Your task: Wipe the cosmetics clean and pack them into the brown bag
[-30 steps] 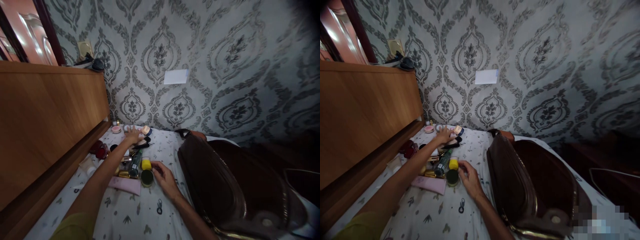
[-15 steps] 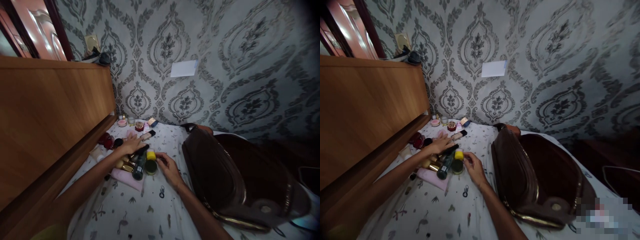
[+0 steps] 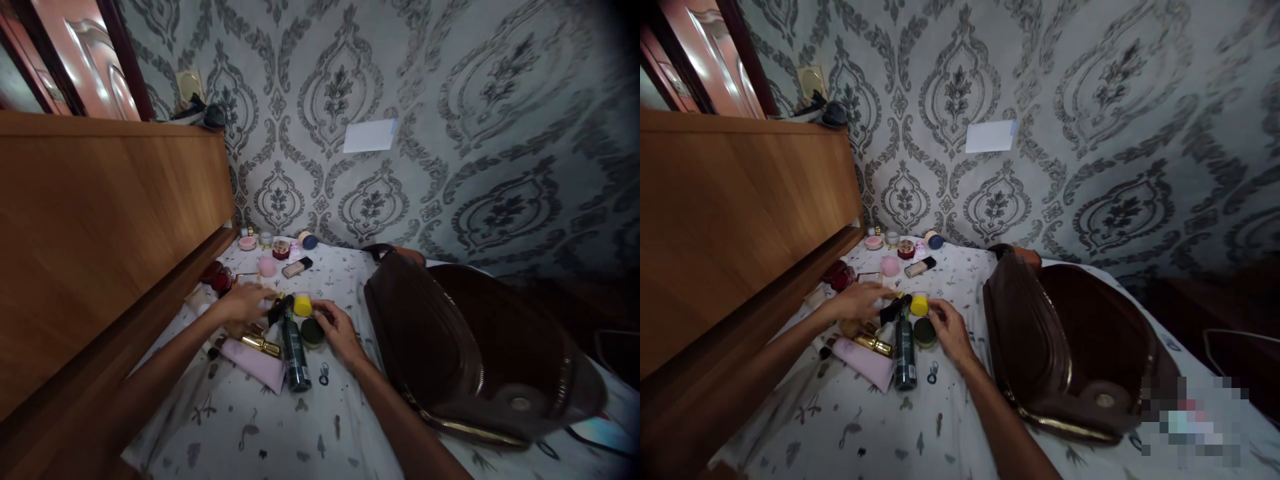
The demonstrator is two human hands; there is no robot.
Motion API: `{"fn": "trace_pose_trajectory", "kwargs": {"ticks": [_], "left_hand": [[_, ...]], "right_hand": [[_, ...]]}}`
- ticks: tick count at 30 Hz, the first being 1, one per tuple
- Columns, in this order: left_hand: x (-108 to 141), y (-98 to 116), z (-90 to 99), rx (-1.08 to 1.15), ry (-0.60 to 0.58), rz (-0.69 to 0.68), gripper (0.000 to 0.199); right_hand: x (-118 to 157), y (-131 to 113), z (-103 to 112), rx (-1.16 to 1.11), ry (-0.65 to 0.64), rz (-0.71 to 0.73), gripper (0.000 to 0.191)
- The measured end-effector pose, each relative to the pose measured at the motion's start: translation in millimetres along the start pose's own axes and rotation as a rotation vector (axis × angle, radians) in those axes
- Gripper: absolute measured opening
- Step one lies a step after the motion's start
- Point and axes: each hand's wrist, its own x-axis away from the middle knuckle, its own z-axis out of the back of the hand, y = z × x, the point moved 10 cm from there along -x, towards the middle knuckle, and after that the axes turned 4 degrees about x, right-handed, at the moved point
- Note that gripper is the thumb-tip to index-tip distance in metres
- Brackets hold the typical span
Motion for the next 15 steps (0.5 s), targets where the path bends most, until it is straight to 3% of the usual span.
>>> {"fn": "trace_pose_trajectory", "kwargs": {"ticks": [2,5,11,15], "left_hand": [[-12,-13,14.0,-0.008,0.01,0.022,0.038],[-27,-40,27.1,-0.033,0.012,0.09,0.046],[-43,-64,9.8,-0.026,-0.119,0.118,0.085],[-47,-67,10.5,-0.032,-0.052,0.199,0.075]], "right_hand": [[0,0,0,0.005,0.002,-0.002,0.033],[0,0,2,0.003,0.017,0.014,0.032],[0,0,3,-0.001,0.028,0.023,0.031],[0,-1,3,0.003,0.023,0.029,0.03]]}}
